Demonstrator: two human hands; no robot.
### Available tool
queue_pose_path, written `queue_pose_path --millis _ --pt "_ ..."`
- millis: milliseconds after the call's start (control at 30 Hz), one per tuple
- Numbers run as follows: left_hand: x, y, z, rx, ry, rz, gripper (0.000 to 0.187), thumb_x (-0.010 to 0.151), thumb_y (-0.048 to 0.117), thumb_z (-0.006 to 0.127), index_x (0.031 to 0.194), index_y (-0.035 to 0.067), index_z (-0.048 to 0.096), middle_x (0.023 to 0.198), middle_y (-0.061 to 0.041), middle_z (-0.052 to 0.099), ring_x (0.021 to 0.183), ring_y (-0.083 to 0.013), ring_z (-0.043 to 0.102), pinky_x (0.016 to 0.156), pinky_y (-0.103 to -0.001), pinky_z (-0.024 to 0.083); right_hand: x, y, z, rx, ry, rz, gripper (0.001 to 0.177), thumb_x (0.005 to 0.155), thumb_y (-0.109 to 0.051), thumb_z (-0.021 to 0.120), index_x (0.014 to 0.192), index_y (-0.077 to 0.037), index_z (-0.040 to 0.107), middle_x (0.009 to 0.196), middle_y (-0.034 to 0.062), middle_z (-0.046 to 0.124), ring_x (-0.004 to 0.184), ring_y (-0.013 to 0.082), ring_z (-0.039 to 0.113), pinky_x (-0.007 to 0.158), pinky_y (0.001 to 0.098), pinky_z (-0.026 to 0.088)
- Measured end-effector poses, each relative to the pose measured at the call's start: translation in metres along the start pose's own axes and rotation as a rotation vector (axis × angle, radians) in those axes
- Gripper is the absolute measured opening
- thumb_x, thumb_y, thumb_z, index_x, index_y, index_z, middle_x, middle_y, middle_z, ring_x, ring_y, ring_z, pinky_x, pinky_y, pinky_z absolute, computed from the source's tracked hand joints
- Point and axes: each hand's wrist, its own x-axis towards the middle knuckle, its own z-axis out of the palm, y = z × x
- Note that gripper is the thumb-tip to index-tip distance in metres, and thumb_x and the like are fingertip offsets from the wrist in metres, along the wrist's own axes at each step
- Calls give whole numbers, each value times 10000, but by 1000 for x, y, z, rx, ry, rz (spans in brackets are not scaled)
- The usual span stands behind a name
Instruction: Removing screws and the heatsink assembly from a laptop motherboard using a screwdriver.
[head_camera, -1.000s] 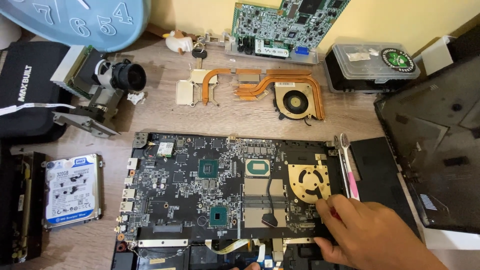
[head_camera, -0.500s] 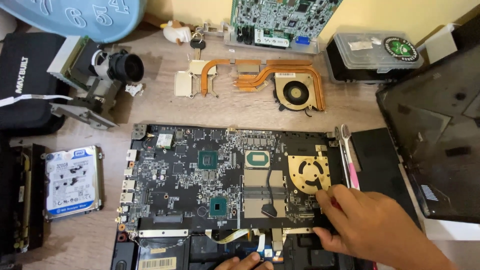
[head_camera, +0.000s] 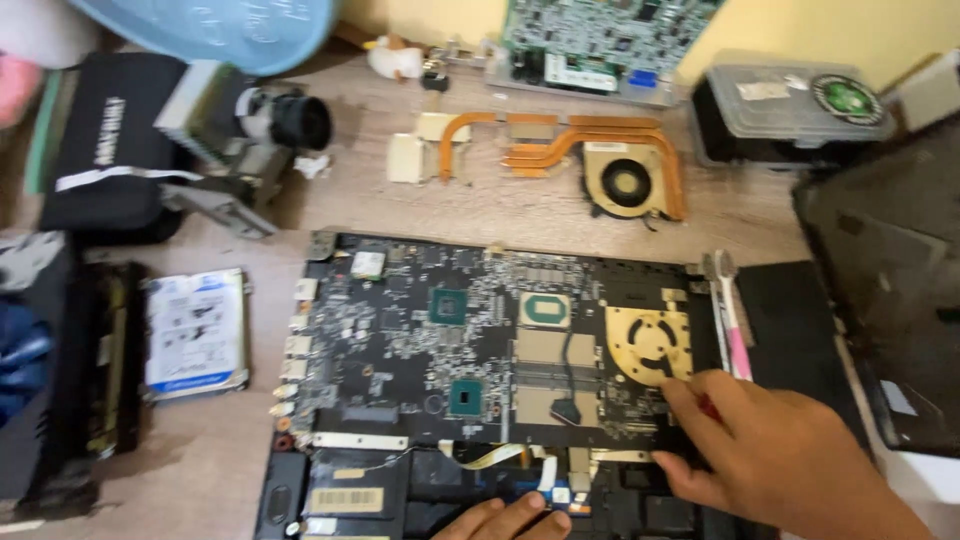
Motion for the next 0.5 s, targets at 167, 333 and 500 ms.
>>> queue_pose_path --millis 167,333,500 --pt "0 -1 -4 41 45 37 538 1157 394 466 1601 102 378 1640 -14 364 1516 -267 295 1199 -436 390 -10 2 13 -59 -54 9 973 754 -846 697 1436 -171 537 871 -24 595 435 113 606 363 292 494" --pt "1 2 -18 -182 -54 11 523 1153 342 407 1604 100 298 1639 -61 299 1531 -336 230 1256 -539 267 -12 -3 17 -110 -79 46 841 790 -842 637 1314 -184 619 903 6 586 424 123 632 376 292 518" --pt "4 12 -29 -128 67 1 479 1165 306 425 1571 56 385 1604 -73 386 1497 -325 320 1241 -498 325 -12 -9 15 -181 -42 56 786 830 -806 571 1283 -169 642 901 12 607 433 109 613 372 271 482"
